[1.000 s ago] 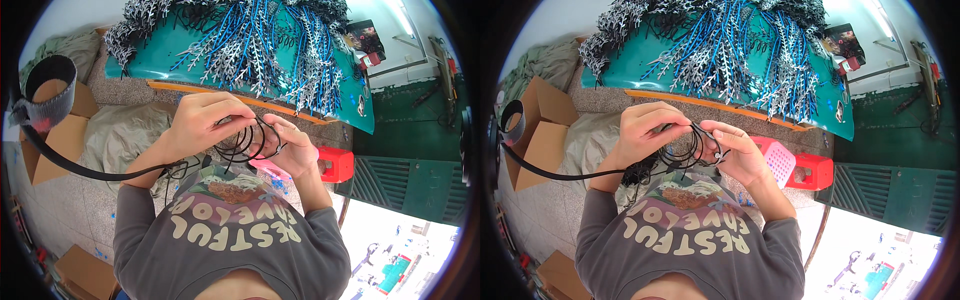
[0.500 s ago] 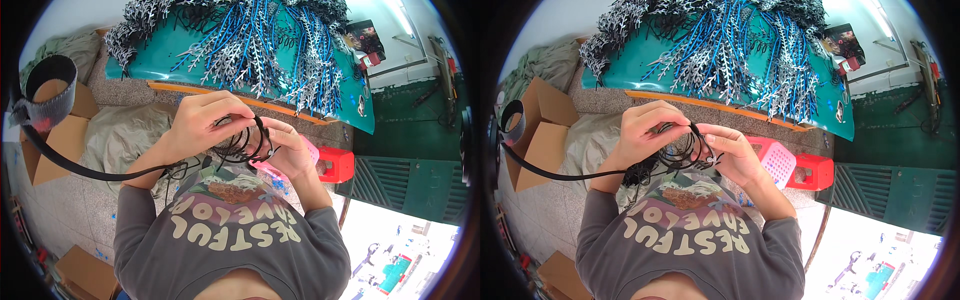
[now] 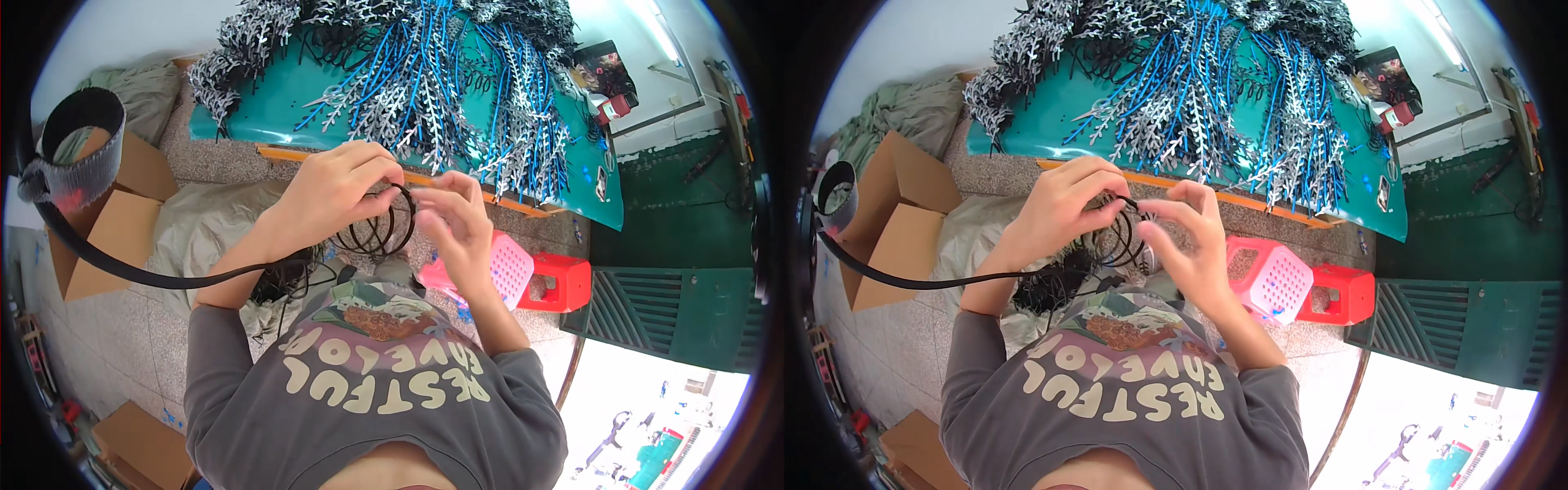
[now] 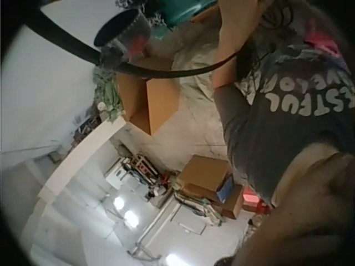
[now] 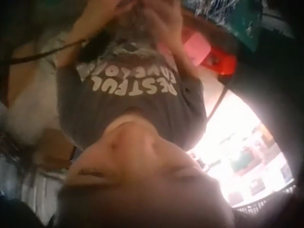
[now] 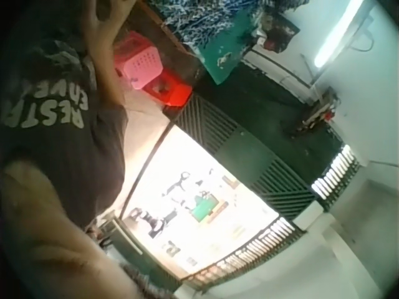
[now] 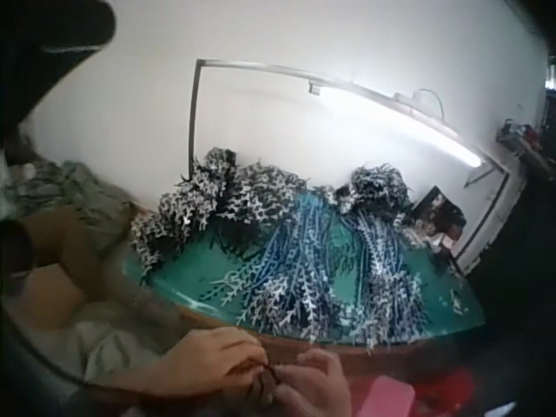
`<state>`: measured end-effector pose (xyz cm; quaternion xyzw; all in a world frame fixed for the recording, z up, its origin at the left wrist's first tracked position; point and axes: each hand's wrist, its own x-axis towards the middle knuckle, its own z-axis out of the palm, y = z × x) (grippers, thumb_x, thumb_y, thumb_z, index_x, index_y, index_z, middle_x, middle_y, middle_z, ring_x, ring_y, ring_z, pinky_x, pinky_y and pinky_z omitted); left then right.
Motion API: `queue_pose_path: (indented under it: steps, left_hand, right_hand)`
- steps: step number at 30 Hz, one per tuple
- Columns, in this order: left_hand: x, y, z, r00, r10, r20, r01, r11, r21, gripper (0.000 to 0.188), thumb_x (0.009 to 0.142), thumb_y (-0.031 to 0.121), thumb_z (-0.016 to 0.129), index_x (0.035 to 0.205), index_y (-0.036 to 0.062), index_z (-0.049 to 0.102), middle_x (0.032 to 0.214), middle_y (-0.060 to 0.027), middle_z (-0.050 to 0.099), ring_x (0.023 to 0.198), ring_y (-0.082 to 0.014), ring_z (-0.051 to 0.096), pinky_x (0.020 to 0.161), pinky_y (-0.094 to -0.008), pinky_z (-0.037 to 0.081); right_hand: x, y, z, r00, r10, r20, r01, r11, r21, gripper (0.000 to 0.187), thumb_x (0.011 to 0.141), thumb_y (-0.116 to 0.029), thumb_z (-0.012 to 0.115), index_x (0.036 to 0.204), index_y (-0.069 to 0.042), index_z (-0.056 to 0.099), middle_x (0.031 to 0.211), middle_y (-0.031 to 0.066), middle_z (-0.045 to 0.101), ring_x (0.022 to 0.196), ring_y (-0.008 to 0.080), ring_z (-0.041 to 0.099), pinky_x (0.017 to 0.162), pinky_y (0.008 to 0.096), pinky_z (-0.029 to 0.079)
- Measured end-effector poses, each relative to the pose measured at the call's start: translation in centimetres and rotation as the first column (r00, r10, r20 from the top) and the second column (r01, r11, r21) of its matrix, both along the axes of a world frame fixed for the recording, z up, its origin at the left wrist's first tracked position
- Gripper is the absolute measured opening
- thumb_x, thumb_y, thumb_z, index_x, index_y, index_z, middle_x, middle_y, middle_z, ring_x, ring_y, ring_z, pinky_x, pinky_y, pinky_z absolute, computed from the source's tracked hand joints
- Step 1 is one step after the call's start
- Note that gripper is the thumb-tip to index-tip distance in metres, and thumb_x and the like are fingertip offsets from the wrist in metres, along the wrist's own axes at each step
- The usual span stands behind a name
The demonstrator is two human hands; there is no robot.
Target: The person assembles spiral shoe straps by hand, trimming straps with scissors and wrapping decorative rhinestone bands around the coiled straps.
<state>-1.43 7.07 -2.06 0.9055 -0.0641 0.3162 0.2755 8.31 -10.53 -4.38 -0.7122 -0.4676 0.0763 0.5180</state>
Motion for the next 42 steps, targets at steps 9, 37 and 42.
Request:
queue_pose_path:
  steps: [9,37,42]
  left_hand:
    - [-1.5,2.0,1.6,0.996,0.031,-0.081,-0.023,0.995,0.094,0.013,0.065,0.009,0.064,0.075,0.0073,0.055,0.074,-0.0029,0.055,0.071,-0.022,0.056,0.06,-0.0307,0.046]
    - [-5.4,11.6,-4.6,0.874,0.213,-0.436,-0.456,0.048,-0.889,0.016,0.082,0.007,0.057,0.091,-0.0067,0.061,0.082,-0.0121,0.065,0.075,-0.0135,0.061,0.067,-0.0253,0.05]
    - [-3.9,12.9,-4.6,0.874,0.222,-0.433,-0.45,0.03,-0.892,0.017,0.081,0.004,0.057,0.091,-0.0093,0.061,0.081,-0.013,0.065,0.074,-0.0154,0.063,0.066,-0.0255,0.051]
  right_hand:
    - [-1.6,5.1,-1.6,0.99,-0.107,0.095,0.078,0.962,0.263,0.022,0.062,0.002,0.068,0.08,-0.006,0.06,0.09,0.0085,0.055,0.093,0.0262,0.05,0.082,0.035,0.039]
    - [11.5,27.4,-18.5,0.938,0.11,0.328,-0.054,0.983,-0.174,0.018,0.077,-0.007,0.056,0.094,-0.005,0.061,0.083,0.0135,0.06,0.082,0.0309,0.054,0.072,0.0392,0.044]
    - [18.7,34.9,-26.2,0.628,0.439,0.642,-0.006,0.828,-0.561,0.013,0.069,-0.006,0.054,0.08,-0.007,0.061,0.09,0.0088,0.057,0.088,0.0267,0.054,0.071,0.0376,0.046]
